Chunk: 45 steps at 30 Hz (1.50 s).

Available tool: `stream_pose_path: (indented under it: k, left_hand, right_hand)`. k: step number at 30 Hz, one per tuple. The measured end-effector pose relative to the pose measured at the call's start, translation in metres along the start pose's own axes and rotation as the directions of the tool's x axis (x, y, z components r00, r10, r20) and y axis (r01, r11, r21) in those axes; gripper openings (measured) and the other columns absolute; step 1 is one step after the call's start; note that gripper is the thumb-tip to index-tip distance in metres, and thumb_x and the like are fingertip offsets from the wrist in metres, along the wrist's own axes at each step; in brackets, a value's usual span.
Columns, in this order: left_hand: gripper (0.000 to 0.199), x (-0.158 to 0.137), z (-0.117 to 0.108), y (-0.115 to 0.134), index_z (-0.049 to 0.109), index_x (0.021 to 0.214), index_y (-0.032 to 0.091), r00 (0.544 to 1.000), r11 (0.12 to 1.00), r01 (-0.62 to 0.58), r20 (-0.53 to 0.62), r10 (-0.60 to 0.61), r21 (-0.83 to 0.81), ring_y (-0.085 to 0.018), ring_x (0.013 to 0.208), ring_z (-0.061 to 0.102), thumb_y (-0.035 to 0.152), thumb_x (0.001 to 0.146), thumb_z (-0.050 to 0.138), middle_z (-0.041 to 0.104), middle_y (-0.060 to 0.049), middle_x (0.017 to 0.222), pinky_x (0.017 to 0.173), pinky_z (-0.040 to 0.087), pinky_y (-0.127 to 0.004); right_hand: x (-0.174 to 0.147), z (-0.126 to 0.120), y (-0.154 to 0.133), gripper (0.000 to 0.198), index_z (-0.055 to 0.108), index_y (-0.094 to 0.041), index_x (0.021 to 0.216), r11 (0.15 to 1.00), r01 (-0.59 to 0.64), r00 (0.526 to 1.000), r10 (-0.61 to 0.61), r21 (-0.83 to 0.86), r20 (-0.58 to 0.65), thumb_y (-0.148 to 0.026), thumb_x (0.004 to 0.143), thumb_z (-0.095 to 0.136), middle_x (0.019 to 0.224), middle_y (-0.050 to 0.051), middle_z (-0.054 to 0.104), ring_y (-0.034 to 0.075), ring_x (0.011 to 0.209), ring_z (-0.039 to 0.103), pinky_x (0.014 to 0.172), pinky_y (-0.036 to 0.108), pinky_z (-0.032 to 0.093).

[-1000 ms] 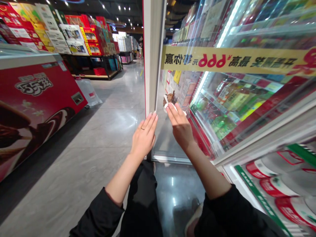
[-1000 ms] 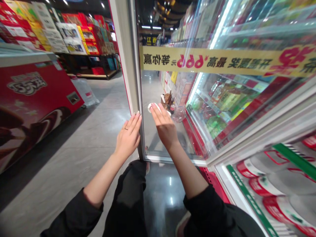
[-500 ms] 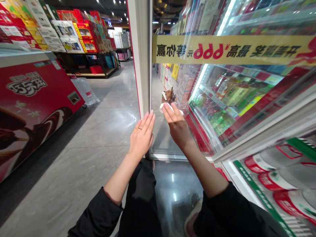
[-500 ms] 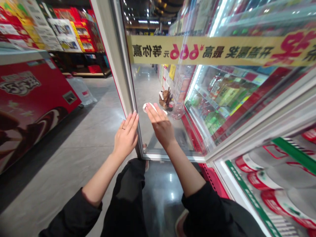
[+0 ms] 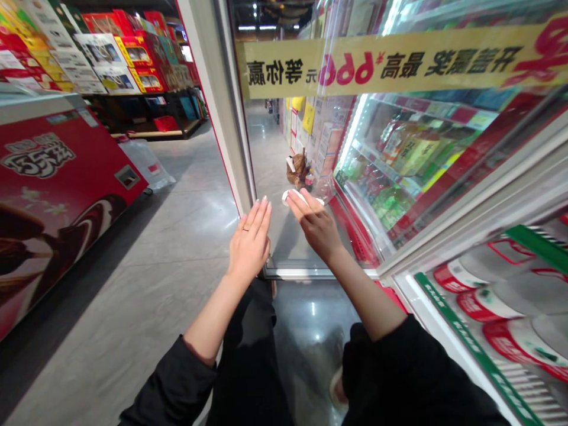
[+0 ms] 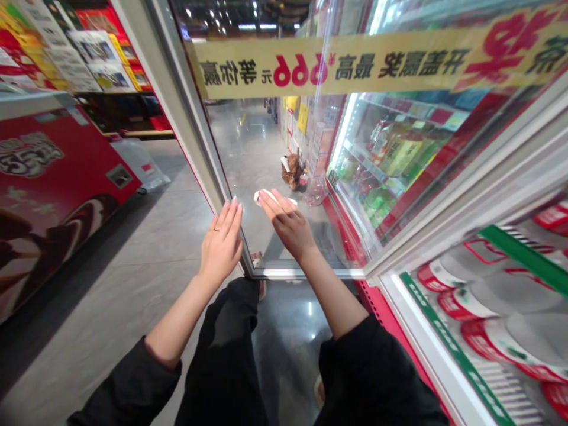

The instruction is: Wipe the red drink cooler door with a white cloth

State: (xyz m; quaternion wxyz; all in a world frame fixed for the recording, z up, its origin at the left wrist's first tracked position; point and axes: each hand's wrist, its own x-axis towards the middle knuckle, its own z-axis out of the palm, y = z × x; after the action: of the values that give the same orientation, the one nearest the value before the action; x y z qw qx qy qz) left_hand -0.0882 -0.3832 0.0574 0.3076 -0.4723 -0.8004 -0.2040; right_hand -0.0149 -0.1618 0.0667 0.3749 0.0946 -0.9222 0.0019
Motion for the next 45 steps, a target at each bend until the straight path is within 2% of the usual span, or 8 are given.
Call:
stream_pose_path:
  k: [4,9,15,21,28,33,36,45]
  left_hand:
    - [0.093,0.008,0.009,0.015,0.015,0.182,0.015,0.999,1.000,-0.017,-0.028,0.017,0.009,-0.027,0.169,0.035,0.002,0.095,0.047,0.036,-0.017,0.180,0.136,0.039,-0.050]
    - [0.094,0.014,0.014,0.029,0.014,0.182,0.016,1.000,1.000,-0.018,-0.003,0.018,-0.009,-0.026,0.170,0.034,0.002,0.095,0.046,0.035,-0.016,0.181,0.136,0.038,-0.049]
    - [0.093,0.020,0.016,0.040,0.016,0.182,0.016,0.999,0.999,-0.032,-0.037,0.032,0.002,-0.026,0.170,0.033,0.003,0.095,0.047,0.036,-0.016,0.180,0.136,0.038,-0.049]
    - [0.088,0.034,0.026,0.056,0.022,0.181,0.015,0.998,0.999,-0.044,-0.033,0.044,-0.015,-0.027,0.170,0.034,0.006,0.096,0.046,0.036,-0.017,0.180,0.135,0.039,-0.049]
    - [0.089,0.049,0.043,0.086,0.024,0.180,0.014,0.996,0.993,-0.090,-0.030,0.088,-0.074,-0.026,0.169,0.034,0.005,0.095,0.046,0.038,-0.016,0.179,0.137,0.036,-0.046]
    - [0.088,0.059,0.056,0.108,0.026,0.180,0.015,0.993,0.987,-0.117,-0.032,0.114,-0.107,-0.026,0.169,0.034,0.005,0.095,0.046,0.037,-0.016,0.180,0.137,0.036,-0.045]
    - [0.088,0.063,0.063,0.119,0.027,0.180,0.015,0.991,0.985,-0.130,-0.036,0.126,-0.116,-0.026,0.169,0.035,0.004,0.095,0.046,0.038,-0.015,0.179,0.136,0.036,-0.044]
    - [0.090,0.076,0.070,0.138,0.017,0.182,0.015,0.981,0.976,-0.189,-0.074,0.182,-0.105,-0.026,0.167,0.039,0.004,0.098,0.047,0.041,-0.016,0.178,0.136,0.037,-0.043]
  right_hand:
    - [0.003,0.010,0.003,0.066,0.049,-0.028,0.171,0.996,-0.079,0.996,0.078,0.045,0.034,-0.008,0.111,0.030,0.172,0.007,0.056,0.025,0.166,0.044,0.136,0.050,0.044]
    - [-0.003,0.009,0.016,0.062,0.050,-0.031,0.170,0.993,0.061,0.985,-0.076,0.098,0.158,-0.015,0.113,0.033,0.172,0.000,0.056,0.020,0.167,0.042,0.137,0.041,0.043]
    - [0.003,-0.008,0.029,0.066,0.046,-0.025,0.172,0.991,-0.131,0.991,0.131,-0.006,-0.017,-0.008,0.111,0.031,0.174,0.006,0.052,0.023,0.169,0.038,0.137,0.048,0.043]
    - [-0.033,-0.001,0.051,0.063,0.052,-0.033,0.169,0.999,0.028,0.997,-0.031,0.040,0.075,-0.009,0.113,0.034,0.165,0.001,0.064,0.017,0.162,0.050,0.134,0.038,0.046]
    - [-0.063,-0.009,0.077,0.065,0.054,-0.019,0.166,0.970,-0.242,0.947,0.229,-0.031,-0.225,-0.002,0.108,0.028,0.166,0.014,0.062,0.024,0.167,0.042,0.137,0.053,0.042]
    - [-0.076,-0.013,0.081,0.059,0.064,-0.018,0.157,0.986,-0.159,0.987,0.159,-0.053,-0.009,-0.003,0.108,0.034,0.161,0.018,0.066,0.025,0.165,0.046,0.132,0.052,0.049]
    - [-0.091,-0.019,0.092,0.057,0.068,-0.019,0.152,0.988,-0.143,0.990,0.143,-0.065,-0.003,-0.004,0.109,0.034,0.158,0.017,0.069,0.026,0.162,0.050,0.129,0.052,0.053]
    - [-0.059,-0.036,0.093,0.060,0.058,-0.006,0.161,0.894,-0.445,0.865,0.411,-0.061,-0.286,-0.002,0.110,0.027,0.171,0.017,0.055,0.031,0.172,0.029,0.140,0.047,0.036]
